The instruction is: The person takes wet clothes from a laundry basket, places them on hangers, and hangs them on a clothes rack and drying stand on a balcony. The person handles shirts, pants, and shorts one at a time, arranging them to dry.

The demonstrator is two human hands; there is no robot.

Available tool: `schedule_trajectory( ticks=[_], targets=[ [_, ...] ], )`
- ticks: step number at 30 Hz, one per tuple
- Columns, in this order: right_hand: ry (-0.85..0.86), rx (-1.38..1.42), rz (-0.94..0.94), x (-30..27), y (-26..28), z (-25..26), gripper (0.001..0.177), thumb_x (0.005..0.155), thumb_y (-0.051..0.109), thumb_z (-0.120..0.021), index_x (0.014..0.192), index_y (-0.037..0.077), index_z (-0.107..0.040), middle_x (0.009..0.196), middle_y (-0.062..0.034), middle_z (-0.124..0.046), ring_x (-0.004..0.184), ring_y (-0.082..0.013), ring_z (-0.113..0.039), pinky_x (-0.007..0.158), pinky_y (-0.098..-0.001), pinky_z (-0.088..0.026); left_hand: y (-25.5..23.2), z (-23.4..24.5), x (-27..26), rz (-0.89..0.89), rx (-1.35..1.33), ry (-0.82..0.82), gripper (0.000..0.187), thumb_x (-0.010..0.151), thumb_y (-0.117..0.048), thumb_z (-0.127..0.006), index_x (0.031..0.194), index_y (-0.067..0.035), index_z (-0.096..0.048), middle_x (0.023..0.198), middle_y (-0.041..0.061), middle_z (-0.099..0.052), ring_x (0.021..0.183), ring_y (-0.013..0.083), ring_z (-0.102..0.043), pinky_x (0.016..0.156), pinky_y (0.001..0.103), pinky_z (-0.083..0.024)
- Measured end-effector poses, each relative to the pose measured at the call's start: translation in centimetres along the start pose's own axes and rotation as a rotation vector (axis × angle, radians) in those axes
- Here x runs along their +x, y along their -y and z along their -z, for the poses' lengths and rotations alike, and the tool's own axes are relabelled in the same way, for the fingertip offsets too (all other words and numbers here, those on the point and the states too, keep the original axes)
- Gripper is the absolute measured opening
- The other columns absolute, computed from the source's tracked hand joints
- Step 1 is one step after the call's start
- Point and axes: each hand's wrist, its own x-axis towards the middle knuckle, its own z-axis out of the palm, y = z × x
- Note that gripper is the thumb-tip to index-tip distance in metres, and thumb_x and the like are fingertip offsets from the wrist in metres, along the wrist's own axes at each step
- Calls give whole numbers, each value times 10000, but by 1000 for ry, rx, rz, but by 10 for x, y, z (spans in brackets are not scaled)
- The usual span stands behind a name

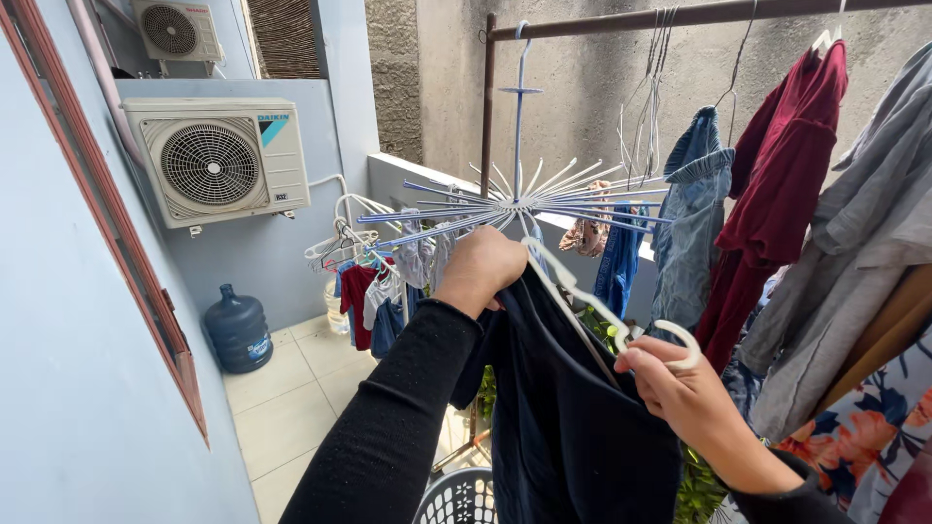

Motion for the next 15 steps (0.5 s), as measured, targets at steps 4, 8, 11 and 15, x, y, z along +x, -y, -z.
schedule_trajectory(
  ticks=[4,8,11,15],
  targets=[
    [118,-724,-31,0,14,20,334,979,273,-616,830,21,-776,541,-21,-434,481,-114,-400,473,-317,-332,20,1,-5,50,198,57,315,814,-163,-651,1000,77,-736,864,208,-783,737,332,-813,656,395,-639],
    [94,-892,1,7,46,50,291,919,314,-665,882,68,-814,505,-35,-549,444,-124,-458,459,-341,-369,23,-35,3,-277,576,97,274,743,-123,-678,969,-11,-784,976,208,-723,908,379,-697,815,465,-569],
    [225,-1166,-53,17,54,49,361,936,367,-695,879,25,-796,531,-59,-517,468,-144,-445,497,-332,-386,6,-64,8,-384,532,205,263,782,-151,-642,934,11,-783,991,242,-751,864,380,-707,827,463,-573],
    [60,-898,-5,22,72,55,253,942,285,-711,983,59,-818,573,-57,-562,516,-129,-440,502,-355,-370,-10,-92,14,-347,178,532,227,776,-120,-713,922,52,-696,890,178,-705,709,271,-681,726,433,-635]
  ],
)
